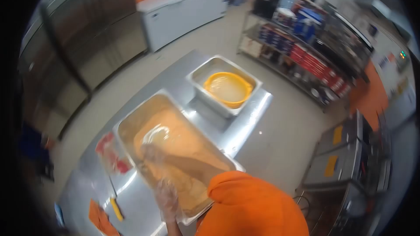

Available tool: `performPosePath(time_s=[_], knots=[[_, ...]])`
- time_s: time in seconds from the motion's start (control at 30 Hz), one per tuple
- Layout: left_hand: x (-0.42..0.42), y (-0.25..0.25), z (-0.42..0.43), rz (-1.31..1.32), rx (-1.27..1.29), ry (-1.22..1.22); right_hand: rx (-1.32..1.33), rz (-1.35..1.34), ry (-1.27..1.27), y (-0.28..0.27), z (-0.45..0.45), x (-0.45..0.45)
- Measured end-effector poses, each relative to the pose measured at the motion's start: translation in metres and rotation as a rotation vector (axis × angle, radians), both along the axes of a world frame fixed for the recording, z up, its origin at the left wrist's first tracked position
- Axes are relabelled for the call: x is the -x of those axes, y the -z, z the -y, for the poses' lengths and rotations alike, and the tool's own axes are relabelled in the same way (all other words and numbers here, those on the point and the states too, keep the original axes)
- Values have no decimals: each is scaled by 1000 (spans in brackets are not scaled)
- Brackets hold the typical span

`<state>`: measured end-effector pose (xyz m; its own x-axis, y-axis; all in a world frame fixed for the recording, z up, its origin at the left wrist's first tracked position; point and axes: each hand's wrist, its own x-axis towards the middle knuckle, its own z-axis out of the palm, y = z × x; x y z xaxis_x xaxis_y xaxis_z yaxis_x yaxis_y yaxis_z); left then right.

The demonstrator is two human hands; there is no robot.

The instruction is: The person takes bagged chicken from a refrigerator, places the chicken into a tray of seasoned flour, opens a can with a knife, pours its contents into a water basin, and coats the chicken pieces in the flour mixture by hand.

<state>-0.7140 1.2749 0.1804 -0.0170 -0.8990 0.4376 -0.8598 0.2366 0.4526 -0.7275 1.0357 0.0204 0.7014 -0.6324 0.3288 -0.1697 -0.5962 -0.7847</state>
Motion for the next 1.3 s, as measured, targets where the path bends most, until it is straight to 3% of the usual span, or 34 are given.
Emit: performPosePath(time_s=[0.07, 0.13, 0.27, 0.33, 0.4, 0.47, 0.53, 0.57, 0.63, 0.73, 0.77, 0.8, 0.83, 0.87, 0.93, 0.97, 1.0, 1.07, 1.1, 1.13, 1.27, 1.3], knots=[[5, -14, 7, -12, -82, -26, -75, 81, -36, 13, -5, 2], [5, -25, 8, -99, -322, -48, -12, 62, -36, 1, -12, 13], [-1, 9, 1, -190, -183, -46, 152, -10, 51, -12, -29, 37], [5, -17, 2, -76, -197, -52, 176, 23, 115, -17, -23, 45], [9, -38, 5, -225, -290, -47, 227, -349, 103, -28, -8, 53], [13, -43, 5, -375, -392, -47, 186, -443, 131, -56, 5, 61], [11, -36, 4, -330, -403, -77, 148, -533, 151, -82, 17, 69], [9, -31, 4, -315, -405, -88, -167, -240, 124, -88, 22, 74], [4, -10, 6, -41, -198, -57, -471, 60, 88, -95, 25, 72], [7, -18, 3, 56, -312, -111, 151, 26, 124, -40, 12, 38], [1, -1, 4, 130, -182, -58, 348, 19, 124, -14, 5, 28], [-9, 24, 3, 209, -68, -20, 306, -9, 52, -5, -8, 27], [-14, 31, 0, 109, -186, 40, 181, -77, -43, -14, -25, 43], [-15, 49, -5, 189, -428, -23, 66, -172, -151, -14, -44, 56], [-2, -14, 10, 135, -36, 44, -86, -384, -341, -48, -76, 84], [-1, -12, 8, 47, -239, -27, -115, -480, -394, -73, -83, 97], [-1, -19, 9, 0, -208, -23, -136, -560, -413, -95, -86, 109], [0, -3, 14, 31, 99, -81, -156, -683, -368, -128, -80, 133], [3, -9, 19, 22, 96, -115, -173, -740, -313, -139, -76, 146], [6, -24, 30, -36, -272, -113, -173, -803, -274, -145, -63, 159], [7, 7, 41, -353, -1043, -73, -239, -987, -9, -145, -52, 193], [12, -2, 38, -371, -1041, -87, -260, -1037, 46, -139, -59, 197]])
